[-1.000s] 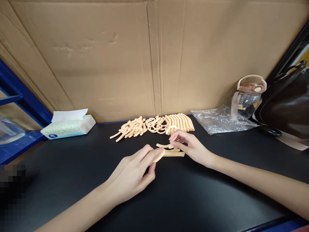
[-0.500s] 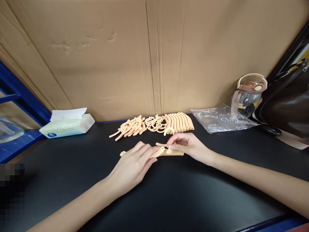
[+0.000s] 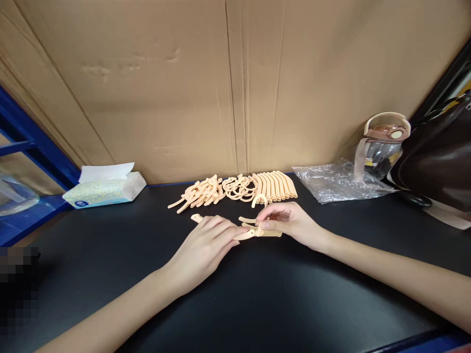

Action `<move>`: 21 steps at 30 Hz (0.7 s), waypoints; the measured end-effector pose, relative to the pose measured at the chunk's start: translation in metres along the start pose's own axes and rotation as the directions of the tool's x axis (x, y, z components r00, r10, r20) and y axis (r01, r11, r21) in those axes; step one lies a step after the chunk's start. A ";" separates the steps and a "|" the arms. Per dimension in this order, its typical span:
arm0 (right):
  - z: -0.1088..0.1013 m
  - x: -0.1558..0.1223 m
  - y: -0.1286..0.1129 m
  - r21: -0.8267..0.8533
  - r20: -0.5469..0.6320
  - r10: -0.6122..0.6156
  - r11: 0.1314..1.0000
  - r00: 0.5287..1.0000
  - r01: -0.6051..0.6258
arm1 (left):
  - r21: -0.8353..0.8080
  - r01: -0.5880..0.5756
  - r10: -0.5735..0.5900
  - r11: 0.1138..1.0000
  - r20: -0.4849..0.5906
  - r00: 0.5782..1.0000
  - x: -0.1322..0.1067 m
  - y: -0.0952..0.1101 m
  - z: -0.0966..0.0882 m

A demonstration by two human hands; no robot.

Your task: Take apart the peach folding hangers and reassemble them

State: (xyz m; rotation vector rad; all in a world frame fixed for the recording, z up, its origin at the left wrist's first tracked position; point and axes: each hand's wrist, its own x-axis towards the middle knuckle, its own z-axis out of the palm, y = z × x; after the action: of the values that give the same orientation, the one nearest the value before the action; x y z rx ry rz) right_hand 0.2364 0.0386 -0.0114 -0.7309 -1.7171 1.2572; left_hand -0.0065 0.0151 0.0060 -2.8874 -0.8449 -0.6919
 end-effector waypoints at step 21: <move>0.001 -0.001 -0.009 0.095 0.156 -0.050 0.995 0.987 0.035 | -0.193 -0.085 0.081 0.978 -0.025 0.996 -0.005 0.002 0.001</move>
State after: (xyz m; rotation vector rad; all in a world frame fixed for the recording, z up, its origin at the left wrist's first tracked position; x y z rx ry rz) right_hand 0.2359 0.0342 -0.0033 -0.5495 -1.7782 1.3862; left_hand -0.0088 0.0115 0.0029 -3.0615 -0.6857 -0.8325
